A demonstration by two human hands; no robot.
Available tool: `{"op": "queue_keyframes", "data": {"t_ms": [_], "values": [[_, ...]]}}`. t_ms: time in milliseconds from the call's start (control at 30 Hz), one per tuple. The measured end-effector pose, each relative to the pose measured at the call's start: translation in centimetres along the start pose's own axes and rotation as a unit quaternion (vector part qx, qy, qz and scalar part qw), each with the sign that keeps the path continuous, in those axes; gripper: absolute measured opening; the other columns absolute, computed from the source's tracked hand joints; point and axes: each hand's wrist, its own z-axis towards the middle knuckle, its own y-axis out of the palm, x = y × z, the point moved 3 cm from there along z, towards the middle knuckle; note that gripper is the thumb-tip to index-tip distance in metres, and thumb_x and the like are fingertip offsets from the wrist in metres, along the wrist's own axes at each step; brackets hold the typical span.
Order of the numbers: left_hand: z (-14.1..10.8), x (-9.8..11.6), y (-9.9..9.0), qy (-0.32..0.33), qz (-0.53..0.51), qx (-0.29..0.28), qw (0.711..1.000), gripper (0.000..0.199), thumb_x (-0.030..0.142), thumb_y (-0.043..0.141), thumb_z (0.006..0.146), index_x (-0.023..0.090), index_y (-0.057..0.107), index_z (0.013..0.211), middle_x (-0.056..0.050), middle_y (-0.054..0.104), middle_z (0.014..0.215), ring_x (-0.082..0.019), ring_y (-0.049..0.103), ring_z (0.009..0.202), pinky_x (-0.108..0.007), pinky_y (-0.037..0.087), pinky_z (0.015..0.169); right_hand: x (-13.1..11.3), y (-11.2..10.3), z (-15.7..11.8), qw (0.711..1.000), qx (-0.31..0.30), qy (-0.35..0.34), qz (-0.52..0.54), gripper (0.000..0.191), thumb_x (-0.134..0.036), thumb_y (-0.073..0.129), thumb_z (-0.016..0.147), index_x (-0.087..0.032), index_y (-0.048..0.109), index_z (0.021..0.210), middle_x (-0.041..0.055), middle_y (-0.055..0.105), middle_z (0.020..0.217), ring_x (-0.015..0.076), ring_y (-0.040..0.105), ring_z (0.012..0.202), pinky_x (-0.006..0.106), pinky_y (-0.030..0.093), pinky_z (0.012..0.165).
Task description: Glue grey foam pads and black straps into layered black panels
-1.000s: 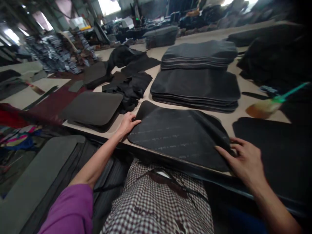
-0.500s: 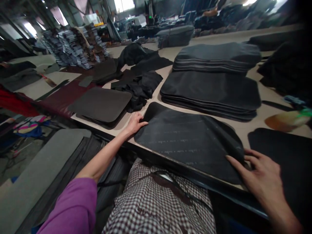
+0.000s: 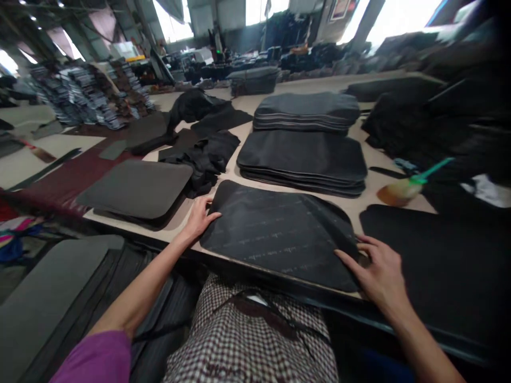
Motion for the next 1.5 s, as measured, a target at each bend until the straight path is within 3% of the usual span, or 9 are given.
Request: {"op": "queue_keyframes", "data": {"t_ms": [100,200,367,500,700,900,1033,1300,1500], "values": [[-0.5,0.4,0.3,0.050,0.048,0.021,0.997,0.065,0.043,0.067,0.093,0.018,0.042,0.148,-0.018,0.048,0.145,-0.029,0.045,0.136,-0.046,0.041,0.114,-1.3,-1.1,0.2,0.999,0.023,0.029,-0.006,0.071,-0.073,0.062,0.087,-0.016,0.056,0.130,0.0237,0.055,0.138,0.0400,0.052,0.130,0.060,0.046,0.106],[-0.5,0.0,1.2,0.088,0.120,-0.036,0.988,0.050,0.039,0.051,0.102,0.024,0.044,0.149,-0.016,0.042,0.157,-0.030,0.038,0.147,-0.051,0.035,0.119,-3.0,-2.0,0.4,1.000,-0.004,0.003,-0.027,0.065,-0.053,0.061,0.096,-0.018,0.045,0.148,0.0217,0.044,0.153,0.0380,0.042,0.140,0.058,0.041,0.111],[-0.3,-0.8,2.4,0.116,0.189,-0.127,0.967,0.048,0.044,0.038,0.105,0.026,0.050,0.148,-0.012,0.040,0.163,-0.030,0.031,0.154,-0.053,0.031,0.119,-4.9,-2.5,0.9,0.989,-0.107,-0.074,-0.071,0.031,-0.027,0.052,0.103,-0.029,0.061,0.133,0.0070,0.055,0.151,0.0337,0.046,0.138,0.059,0.039,0.108],[-0.2,-0.1,2.0,0.123,0.228,-0.150,0.954,0.055,0.047,0.034,0.105,0.025,0.041,0.155,-0.012,0.037,0.166,-0.028,0.032,0.154,-0.054,0.027,0.121,-5.0,-2.7,1.6,0.982,-0.144,-0.095,-0.082,0.025,-0.024,0.052,0.103,-0.027,0.068,0.123,0.0070,0.056,0.150,0.0352,0.046,0.138,0.059,0.039,0.105],[0.9,3.6,2.3,0.157,0.249,-0.146,0.945,0.062,0.052,0.036,0.104,0.027,0.031,0.161,-0.011,0.030,0.168,-0.029,0.030,0.155,-0.054,0.021,0.122,-4.5,-2.8,2.5,0.981,-0.161,-0.091,-0.058,0.021,-0.025,0.059,0.100,-0.026,0.071,0.116,0.0101,0.057,0.147,0.0349,0.047,0.136,0.058,0.043,0.104],[1.4,10.0,5.9,0.246,0.199,-0.214,0.924,0.075,0.062,0.038,0.102,0.030,0.013,0.165,-0.007,0.019,0.172,-0.026,0.025,0.157,-0.049,0.018,0.125,-4.3,-2.6,2.4,0.982,-0.162,-0.082,-0.049,0.021,-0.026,0.059,0.100,-0.025,0.072,0.116,0.0108,0.058,0.144,0.0343,0.049,0.135,0.057,0.044,0.105],[0.7,11.8,7.9,0.304,0.172,-0.239,0.906,0.080,0.069,0.042,0.097,0.034,0.015,0.164,-0.006,0.024,0.170,-0.028,0.028,0.156,-0.050,0.016,0.125,-4.2,-2.9,2.1,0.984,-0.162,-0.074,-0.026,0.022,-0.026,0.058,0.101,-0.027,0.072,0.118,0.0098,0.058,0.145,0.0329,0.048,0.136,0.057,0.043,0.108],[0.7,11.5,8.5,0.311,0.167,-0.245,0.903,0.082,0.070,0.044,0.096,0.035,0.015,0.164,-0.005,0.025,0.170,-0.030,0.032,0.154,-0.052,0.020,0.124,0.6,-1.6,7.3,0.980,-0.068,0.181,0.047,0.028,-0.045,0.055,0.099,-0.027,0.067,0.117,0.0071,0.074,0.111,0.0290,0.067,0.101,0.047,0.054,0.089],[0.6,11.7,8.5,0.308,0.179,-0.251,0.900,0.082,0.069,0.042,0.097,0.034,0.012,0.165,-0.006,0.023,0.170,-0.029,0.030,0.155,-0.052,0.021,0.123,2.1,1.9,10.3,0.981,-0.046,0.175,0.066,0.037,-0.035,0.064,0.089,-0.025,0.064,0.125,0.0041,0.075,0.102,0.0248,0.068,0.095,0.042,0.055,0.088]]}}
